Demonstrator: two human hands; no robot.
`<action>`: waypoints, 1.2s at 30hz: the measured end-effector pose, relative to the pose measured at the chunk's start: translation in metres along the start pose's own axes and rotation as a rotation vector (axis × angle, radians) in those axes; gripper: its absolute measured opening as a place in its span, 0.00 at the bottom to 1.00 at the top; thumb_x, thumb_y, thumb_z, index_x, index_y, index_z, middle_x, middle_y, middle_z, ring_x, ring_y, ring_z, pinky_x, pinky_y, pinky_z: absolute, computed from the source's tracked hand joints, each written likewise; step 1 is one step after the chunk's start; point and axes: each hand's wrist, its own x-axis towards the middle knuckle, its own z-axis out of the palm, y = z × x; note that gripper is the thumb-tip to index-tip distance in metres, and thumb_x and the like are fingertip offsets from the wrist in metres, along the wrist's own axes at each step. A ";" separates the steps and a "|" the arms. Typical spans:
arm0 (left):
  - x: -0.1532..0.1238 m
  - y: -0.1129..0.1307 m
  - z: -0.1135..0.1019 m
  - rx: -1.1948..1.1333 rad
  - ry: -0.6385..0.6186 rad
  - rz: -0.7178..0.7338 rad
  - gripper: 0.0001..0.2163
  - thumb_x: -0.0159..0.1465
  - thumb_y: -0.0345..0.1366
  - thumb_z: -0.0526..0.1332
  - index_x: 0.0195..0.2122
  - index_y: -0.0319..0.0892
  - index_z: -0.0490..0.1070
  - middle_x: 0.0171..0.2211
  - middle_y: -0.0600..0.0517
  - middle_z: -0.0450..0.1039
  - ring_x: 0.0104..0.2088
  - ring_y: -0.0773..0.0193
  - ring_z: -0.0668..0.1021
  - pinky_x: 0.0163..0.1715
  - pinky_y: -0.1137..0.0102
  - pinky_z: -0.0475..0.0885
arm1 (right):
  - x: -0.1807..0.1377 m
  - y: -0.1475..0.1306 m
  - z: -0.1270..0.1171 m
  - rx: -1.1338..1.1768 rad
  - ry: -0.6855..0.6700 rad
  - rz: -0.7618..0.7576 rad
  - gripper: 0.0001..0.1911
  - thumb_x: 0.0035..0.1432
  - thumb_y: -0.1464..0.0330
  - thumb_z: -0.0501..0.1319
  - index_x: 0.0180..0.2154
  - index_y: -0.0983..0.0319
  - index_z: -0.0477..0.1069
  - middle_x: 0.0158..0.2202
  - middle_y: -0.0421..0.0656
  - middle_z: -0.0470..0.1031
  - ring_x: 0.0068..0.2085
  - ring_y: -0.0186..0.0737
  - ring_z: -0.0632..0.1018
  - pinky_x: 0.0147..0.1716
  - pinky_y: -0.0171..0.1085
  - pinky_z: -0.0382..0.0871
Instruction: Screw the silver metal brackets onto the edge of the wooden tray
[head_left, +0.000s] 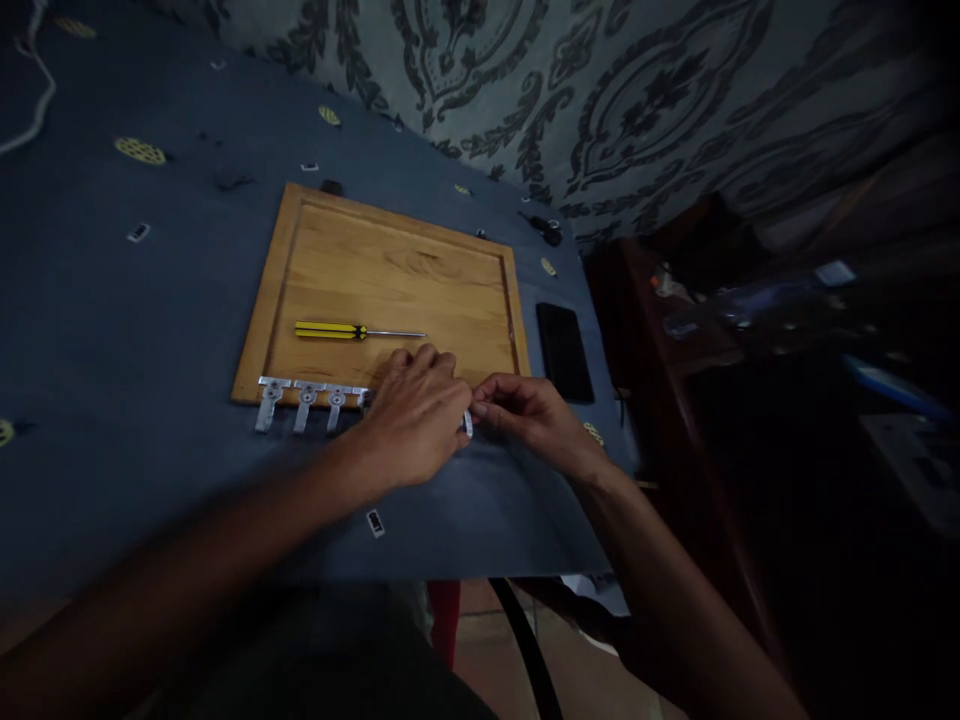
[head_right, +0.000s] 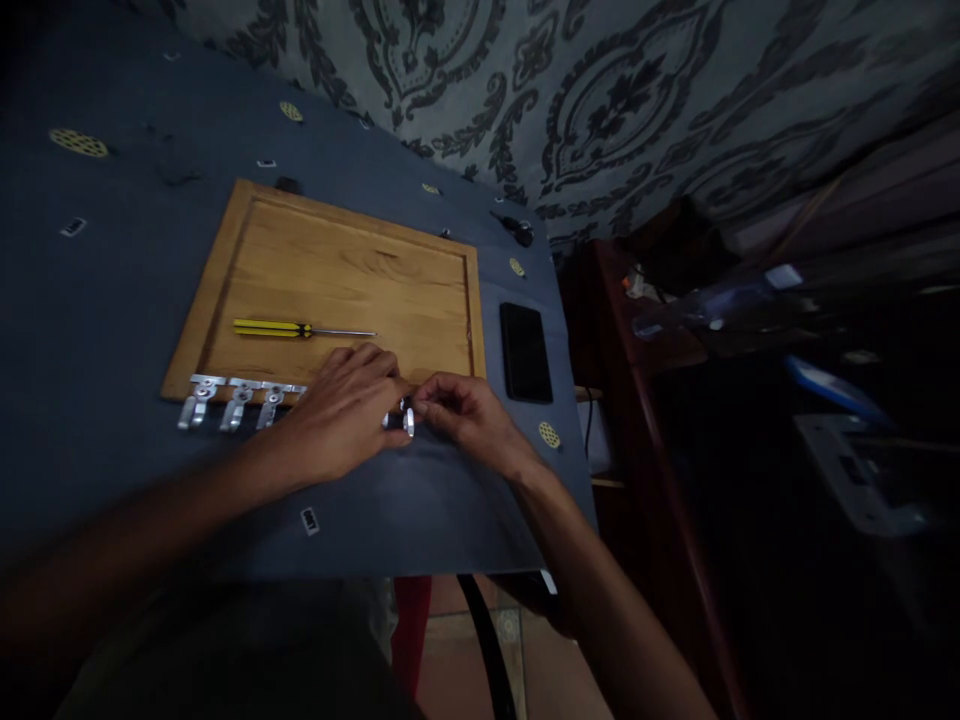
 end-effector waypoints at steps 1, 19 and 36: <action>0.000 0.000 0.000 0.004 -0.002 -0.002 0.12 0.67 0.42 0.67 0.46 0.39 0.78 0.53 0.41 0.74 0.60 0.45 0.69 0.57 0.52 0.65 | 0.001 0.000 0.000 -0.011 -0.010 0.006 0.20 0.56 0.50 0.71 0.33 0.62 0.77 0.30 0.41 0.76 0.32 0.37 0.74 0.34 0.37 0.68; 0.000 0.000 0.002 0.015 0.033 0.004 0.12 0.67 0.42 0.67 0.45 0.39 0.78 0.51 0.42 0.74 0.58 0.46 0.70 0.56 0.54 0.65 | -0.004 0.000 0.010 -0.127 0.123 -0.045 0.19 0.59 0.50 0.68 0.30 0.59 0.74 0.26 0.40 0.75 0.29 0.38 0.73 0.32 0.38 0.69; 0.000 -0.001 0.001 0.032 0.020 0.010 0.11 0.68 0.42 0.66 0.44 0.39 0.77 0.52 0.41 0.74 0.59 0.45 0.70 0.56 0.54 0.65 | -0.030 0.023 0.028 -0.362 0.327 -0.171 0.10 0.65 0.58 0.64 0.38 0.56 0.80 0.36 0.45 0.83 0.37 0.46 0.81 0.39 0.42 0.76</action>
